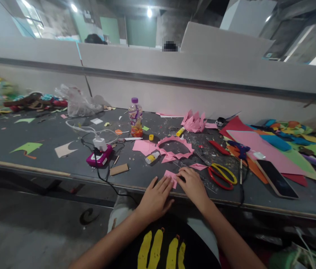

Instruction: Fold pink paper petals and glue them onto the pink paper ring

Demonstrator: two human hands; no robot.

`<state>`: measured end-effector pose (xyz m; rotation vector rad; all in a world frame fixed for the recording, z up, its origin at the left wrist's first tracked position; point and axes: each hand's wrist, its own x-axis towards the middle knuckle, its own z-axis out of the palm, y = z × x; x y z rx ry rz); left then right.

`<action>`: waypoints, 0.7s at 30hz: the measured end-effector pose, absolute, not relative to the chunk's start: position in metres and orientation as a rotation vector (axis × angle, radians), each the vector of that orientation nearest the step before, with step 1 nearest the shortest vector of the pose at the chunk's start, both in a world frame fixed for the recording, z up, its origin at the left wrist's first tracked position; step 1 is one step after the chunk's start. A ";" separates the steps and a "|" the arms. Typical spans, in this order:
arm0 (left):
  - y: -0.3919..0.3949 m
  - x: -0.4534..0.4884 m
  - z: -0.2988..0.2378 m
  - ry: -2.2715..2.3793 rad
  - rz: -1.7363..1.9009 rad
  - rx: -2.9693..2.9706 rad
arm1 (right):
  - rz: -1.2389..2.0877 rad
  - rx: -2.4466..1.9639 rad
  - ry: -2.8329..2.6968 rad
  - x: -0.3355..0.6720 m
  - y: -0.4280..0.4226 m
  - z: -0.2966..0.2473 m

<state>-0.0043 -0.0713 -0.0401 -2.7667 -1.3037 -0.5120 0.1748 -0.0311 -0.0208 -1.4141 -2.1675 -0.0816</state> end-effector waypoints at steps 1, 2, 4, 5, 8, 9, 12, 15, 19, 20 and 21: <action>-0.073 -0.002 -0.040 -1.326 -0.518 -2.762 | -0.106 -1.380 -2.156 0.175 -0.033 -0.021; -0.074 0.000 -0.040 -1.352 -0.522 -2.757 | -0.130 -1.332 -2.150 0.175 -0.036 -0.022; -0.075 0.005 -0.038 -1.408 -0.531 -2.750 | -0.164 -1.206 -2.165 0.176 -0.043 -0.026; -0.075 0.007 -0.037 -1.433 -0.541 -2.749 | -0.170 -1.148 -2.185 0.178 -0.047 -0.028; -0.074 0.011 -0.033 -1.496 -0.608 -2.753 | -0.148 -1.065 -2.237 0.182 -0.057 -0.034; -0.073 0.011 -0.031 -1.513 -0.636 -2.756 | -0.134 -1.070 -2.244 0.183 -0.060 -0.035; -0.072 0.009 -0.028 -1.508 -0.683 -2.779 | -0.093 -1.115 -2.249 0.184 -0.063 -0.036; -0.072 0.006 -0.029 -1.467 -0.677 -2.774 | -0.097 -1.163 -2.263 0.184 -0.066 -0.036; -0.072 0.006 -0.035 -1.442 -0.657 -2.755 | -0.171 -1.202 -2.289 0.189 -0.072 -0.043; -0.073 0.006 -0.037 -1.435 -0.661 -2.748 | -0.183 -1.200 -2.282 0.191 -0.074 -0.045; -0.073 0.007 -0.039 -1.423 -0.666 -2.740 | -0.184 -1.196 -2.263 0.193 -0.075 -0.046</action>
